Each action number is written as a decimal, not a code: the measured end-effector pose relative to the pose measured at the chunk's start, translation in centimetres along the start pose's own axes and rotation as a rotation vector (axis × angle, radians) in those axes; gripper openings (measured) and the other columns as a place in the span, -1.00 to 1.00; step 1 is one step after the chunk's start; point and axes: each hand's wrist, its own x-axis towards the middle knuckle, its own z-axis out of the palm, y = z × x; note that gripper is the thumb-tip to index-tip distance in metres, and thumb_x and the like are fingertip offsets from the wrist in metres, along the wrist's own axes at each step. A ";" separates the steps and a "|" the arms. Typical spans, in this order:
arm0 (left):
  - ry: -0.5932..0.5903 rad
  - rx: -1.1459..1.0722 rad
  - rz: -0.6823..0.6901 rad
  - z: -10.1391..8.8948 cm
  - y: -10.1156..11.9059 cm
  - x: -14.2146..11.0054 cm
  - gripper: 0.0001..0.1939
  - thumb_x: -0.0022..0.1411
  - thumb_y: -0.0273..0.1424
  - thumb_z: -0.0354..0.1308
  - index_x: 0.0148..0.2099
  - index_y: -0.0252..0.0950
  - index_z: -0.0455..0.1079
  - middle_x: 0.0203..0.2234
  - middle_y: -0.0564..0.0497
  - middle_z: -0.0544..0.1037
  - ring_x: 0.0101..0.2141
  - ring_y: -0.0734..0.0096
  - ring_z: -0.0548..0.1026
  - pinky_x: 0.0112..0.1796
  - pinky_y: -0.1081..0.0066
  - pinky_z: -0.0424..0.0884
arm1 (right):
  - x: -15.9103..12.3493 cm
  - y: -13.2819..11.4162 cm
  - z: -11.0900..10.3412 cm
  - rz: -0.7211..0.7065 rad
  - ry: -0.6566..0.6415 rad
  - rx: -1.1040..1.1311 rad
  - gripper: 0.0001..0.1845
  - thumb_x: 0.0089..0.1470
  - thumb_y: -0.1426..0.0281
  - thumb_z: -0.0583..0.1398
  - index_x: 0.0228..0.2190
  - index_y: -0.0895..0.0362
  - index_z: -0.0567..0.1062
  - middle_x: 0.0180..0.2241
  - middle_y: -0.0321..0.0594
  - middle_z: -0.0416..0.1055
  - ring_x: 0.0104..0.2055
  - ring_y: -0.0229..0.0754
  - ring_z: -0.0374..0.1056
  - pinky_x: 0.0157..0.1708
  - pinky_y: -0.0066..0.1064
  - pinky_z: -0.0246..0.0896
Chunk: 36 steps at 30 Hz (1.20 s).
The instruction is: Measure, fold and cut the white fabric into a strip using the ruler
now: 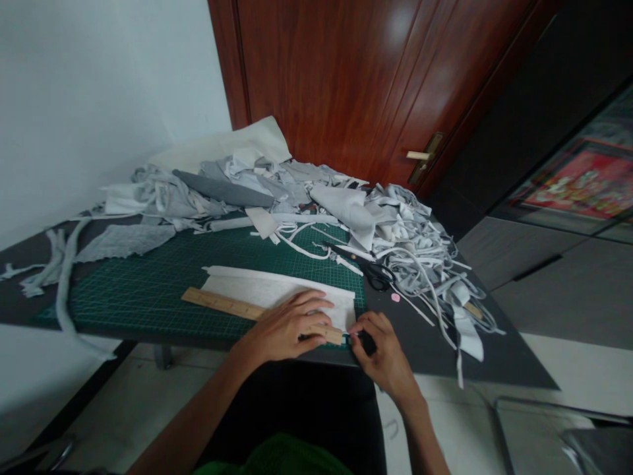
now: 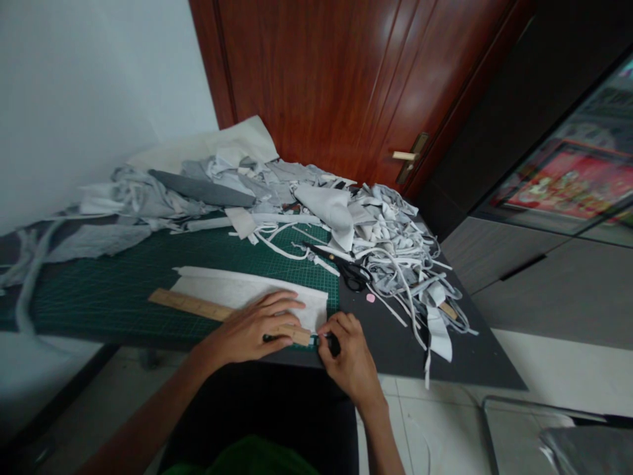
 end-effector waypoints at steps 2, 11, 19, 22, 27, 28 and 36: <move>0.004 -0.008 0.003 0.2 -0.1 0.0 -0.77 0.39 -0.26 0.20 0.04 -0.10 0.54 0.21 0.01 0.50 0.30 0.19 0.30 0.30 0.12 0.24 | 0.0 -0.1 0.0 0.004 -0.001 -0.003 -0.90 0.26 0.47 0.18 -0.26 0.03 0.49 -0.24 -0.16 0.44 -0.14 0.02 0.34 -0.11 -0.10 0.27; -0.019 -0.056 -0.025 0.6 0.7 0.5 -0.83 0.38 -0.29 0.21 -0.02 -0.12 0.55 0.23 0.03 0.47 0.32 0.21 0.27 0.28 0.18 0.28 | 0.0 -0.2 -0.3 0.022 0.001 0.047 -0.88 0.29 0.43 0.15 -0.27 0.04 0.51 -0.25 -0.15 0.44 -0.14 0.01 0.34 -0.11 -0.10 0.26; -0.011 -0.079 -0.042 1.1 1.2 1.0 -0.85 0.39 -0.30 0.20 -0.04 -0.11 0.55 0.23 0.03 0.46 0.30 0.23 0.28 0.27 0.17 0.29 | -0.2 -0.2 -0.4 0.033 0.083 0.098 -0.78 0.27 0.47 0.12 -0.38 0.05 0.52 -0.30 -0.16 0.47 -0.18 0.00 0.37 -0.18 -0.15 0.28; -0.011 -0.084 -0.040 1.3 1.4 1.2 -0.86 0.38 -0.29 0.20 -0.06 -0.12 0.55 0.22 0.03 0.46 0.31 0.23 0.28 0.26 0.18 0.30 | -0.2 -0.2 -0.3 0.045 0.114 0.075 -0.77 0.27 0.47 0.11 -0.40 0.04 0.49 -0.32 -0.16 0.47 -0.20 0.00 0.38 -0.19 -0.15 0.28; -0.018 -0.101 -0.072 1.5 2.1 1.6 -0.89 0.38 -0.32 0.20 -0.10 -0.13 0.55 0.22 0.05 0.46 0.32 0.23 0.26 0.28 0.19 0.28 | -0.2 -0.3 -0.2 0.052 0.138 0.051 -0.76 0.27 0.48 0.10 -0.42 0.04 0.48 -0.32 -0.16 0.47 -0.22 -0.01 0.38 -0.18 -0.16 0.29; -0.017 -0.101 -0.081 1.5 2.3 1.7 -0.89 0.38 -0.32 0.20 -0.10 -0.13 0.54 0.23 0.05 0.45 0.32 0.24 0.26 0.28 0.19 0.28 | -0.2 -0.3 -0.2 0.057 0.142 0.045 -0.76 0.26 0.48 0.10 -0.42 0.05 0.47 -0.32 -0.16 0.46 -0.22 -0.01 0.37 -0.19 -0.16 0.28; 0.011 -0.106 -0.071 1.8 2.5 1.8 -0.89 0.39 -0.34 0.18 -0.10 -0.15 0.54 0.22 0.03 0.45 0.32 0.22 0.25 0.28 0.18 0.29 | -0.2 -0.1 0.2 0.105 0.212 0.053 -0.77 0.26 0.52 0.07 -0.30 0.04 0.50 -0.29 -0.16 0.46 -0.18 -0.01 0.39 -0.14 -0.17 0.30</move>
